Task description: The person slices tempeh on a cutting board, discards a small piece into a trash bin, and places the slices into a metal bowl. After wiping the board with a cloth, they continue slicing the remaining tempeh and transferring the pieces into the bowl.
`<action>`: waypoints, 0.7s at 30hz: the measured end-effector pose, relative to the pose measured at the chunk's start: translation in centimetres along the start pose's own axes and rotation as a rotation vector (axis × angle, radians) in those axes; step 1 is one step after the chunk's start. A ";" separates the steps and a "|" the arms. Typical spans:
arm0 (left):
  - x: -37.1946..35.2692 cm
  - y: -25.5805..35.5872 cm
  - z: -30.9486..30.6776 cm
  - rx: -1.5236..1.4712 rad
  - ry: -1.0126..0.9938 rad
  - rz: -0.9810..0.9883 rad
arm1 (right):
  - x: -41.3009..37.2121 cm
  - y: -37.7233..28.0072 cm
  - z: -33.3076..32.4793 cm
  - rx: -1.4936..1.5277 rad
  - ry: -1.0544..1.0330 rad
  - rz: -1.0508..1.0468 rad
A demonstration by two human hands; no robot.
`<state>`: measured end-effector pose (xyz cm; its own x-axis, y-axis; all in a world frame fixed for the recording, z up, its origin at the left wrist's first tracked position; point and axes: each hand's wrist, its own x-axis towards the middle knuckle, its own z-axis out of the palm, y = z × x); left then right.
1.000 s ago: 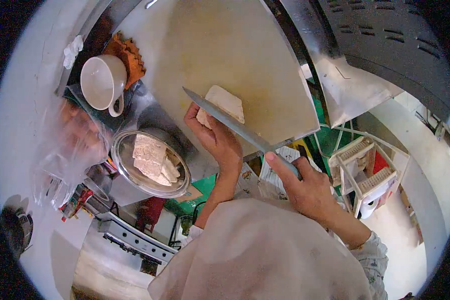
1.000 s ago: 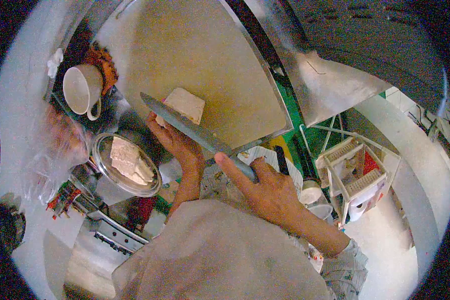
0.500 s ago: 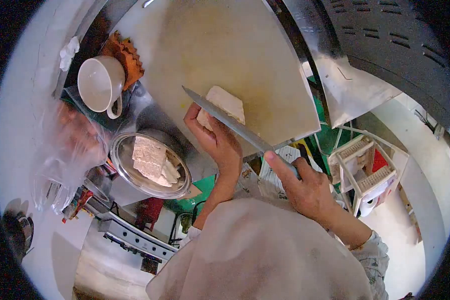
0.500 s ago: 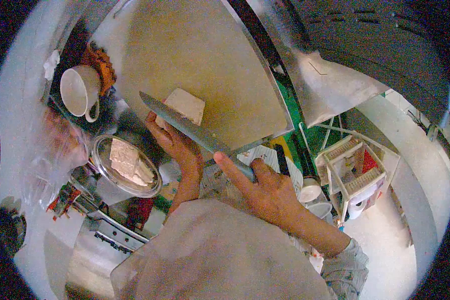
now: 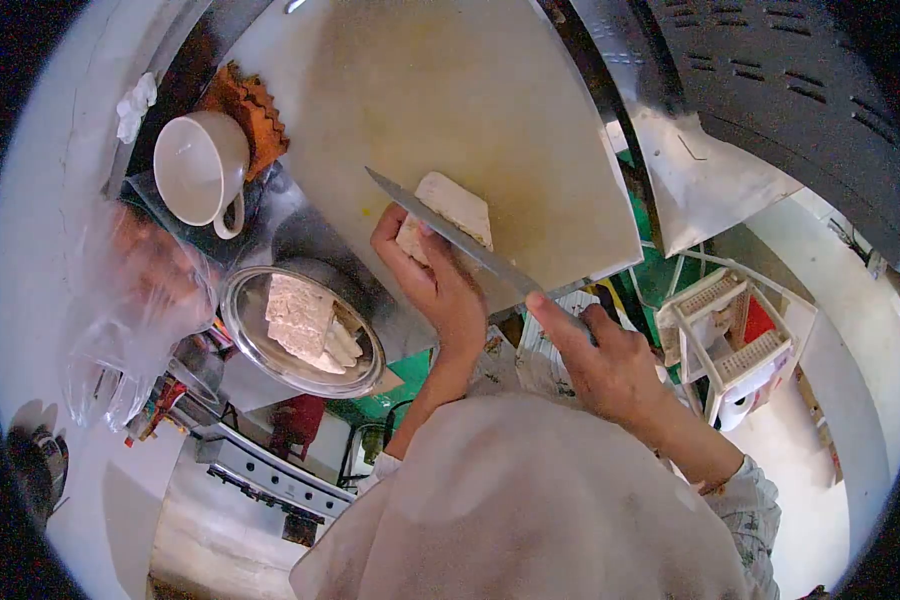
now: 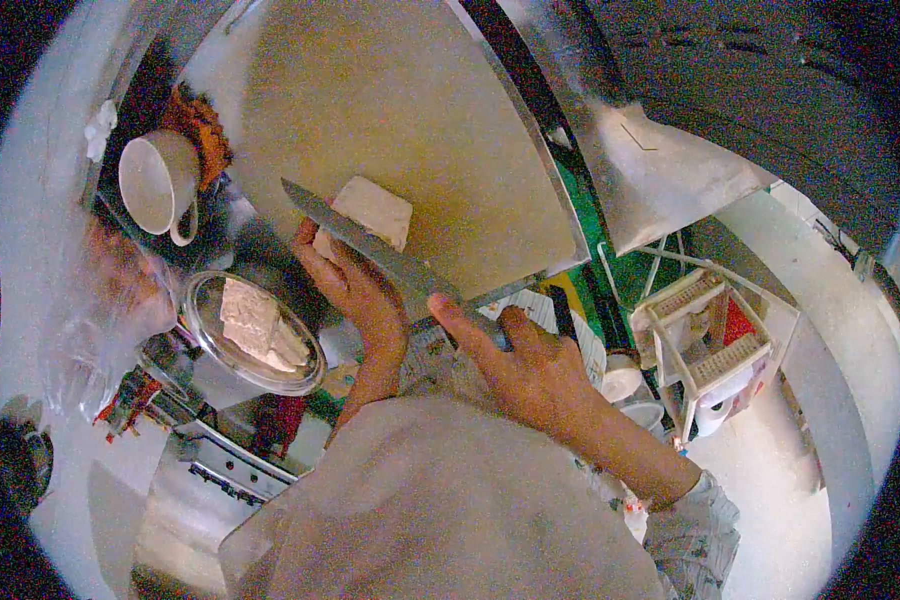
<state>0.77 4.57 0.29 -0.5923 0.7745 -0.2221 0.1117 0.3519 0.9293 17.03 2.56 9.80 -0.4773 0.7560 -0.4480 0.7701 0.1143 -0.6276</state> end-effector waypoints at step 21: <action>-0.1 1.7 0.4 -0.002 0.023 -0.093 | 1.5 1.0 1.3 -0.030 0.028 -0.056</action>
<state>1.28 5.33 1.82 -0.6180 0.7265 -0.3005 0.0543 0.4208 0.9055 16.52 2.90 7.68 -0.5083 0.7654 -0.3946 0.7549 0.1756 -0.6318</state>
